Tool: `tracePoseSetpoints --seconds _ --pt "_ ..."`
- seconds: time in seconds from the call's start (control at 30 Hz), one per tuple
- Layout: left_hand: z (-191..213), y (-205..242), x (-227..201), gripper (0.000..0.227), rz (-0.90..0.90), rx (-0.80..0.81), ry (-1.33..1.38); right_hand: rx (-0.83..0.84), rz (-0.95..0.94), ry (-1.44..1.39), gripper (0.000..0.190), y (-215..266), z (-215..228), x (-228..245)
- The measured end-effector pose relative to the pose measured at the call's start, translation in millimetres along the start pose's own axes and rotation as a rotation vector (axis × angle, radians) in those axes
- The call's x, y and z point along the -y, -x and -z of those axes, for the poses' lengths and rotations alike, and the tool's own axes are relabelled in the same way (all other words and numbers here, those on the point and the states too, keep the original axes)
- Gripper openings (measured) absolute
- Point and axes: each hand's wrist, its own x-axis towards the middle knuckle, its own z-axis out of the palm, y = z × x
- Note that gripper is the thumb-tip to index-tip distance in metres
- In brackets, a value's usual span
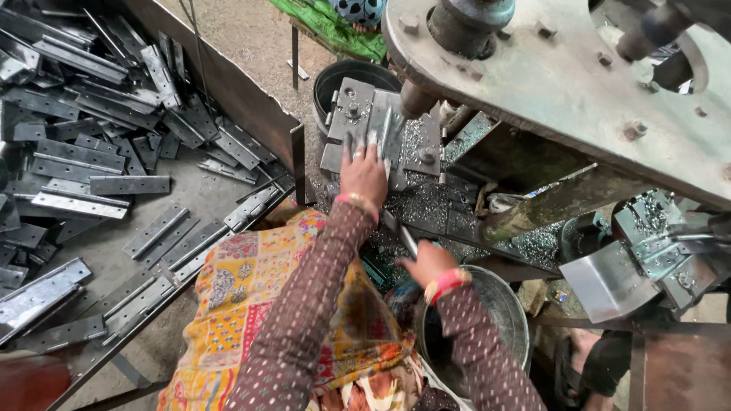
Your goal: The person operates a manual press machine to process metal strips. They repeatedly pick up a metal strip, place it into the machine's die, and pull a lever to activate the press. After each cycle, they remove the processed strip and place it into a pile.
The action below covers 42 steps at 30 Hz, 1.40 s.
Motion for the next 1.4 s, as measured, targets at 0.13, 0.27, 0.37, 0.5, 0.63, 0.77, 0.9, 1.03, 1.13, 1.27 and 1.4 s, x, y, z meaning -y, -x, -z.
tracePoseSetpoints --seconds 0.13,0.27,0.37,0.5,0.63,0.77,0.9,1.03,1.13,1.27,1.4 --pt "-8 -23 -4 0.034 0.017 -0.057 0.082 -0.072 0.006 -0.176 0.058 8 -22 -9" --pt "-13 -14 -4 0.035 -0.005 -0.163 0.082 -0.194 -0.029 -0.243 0.055 28 -93 -17" --pt "-2 1 3 0.032 -0.018 -0.152 0.068 -0.098 -0.057 -0.206 0.058 23 -89 -16" --pt "15 -10 11 0.029 -0.034 0.090 0.038 -0.058 0.016 -0.088 0.064 -3 -17 -8" --pt "14 -46 17 0.031 -0.055 0.086 -0.024 0.020 -0.040 -0.080 0.064 0 -9 -9" --pt "15 -52 19 0.030 -0.033 0.129 0.036 -0.233 0.039 -0.205 0.054 29 -96 -9" --pt "16 -55 24 0.029 -0.066 0.099 0.010 0.006 -0.054 -0.290 0.053 14 -90 -11" --pt "22 -39 20 0.029 -0.126 0.081 -0.038 -0.089 -0.074 -0.189 0.061 30 0 10" --pt "23 12 9 0.029 -0.165 0.077 0.017 -0.468 0.041 -0.390 0.057 42 45 27" --pt "22 95 -13 0.032 -0.218 -0.314 -0.134 -0.653 0.085 -0.457 0.059 47 53 34" --pt "24 110 6 0.028 -0.368 -0.521 0.022 -0.846 0.163 -0.476 0.058 52 48 33"
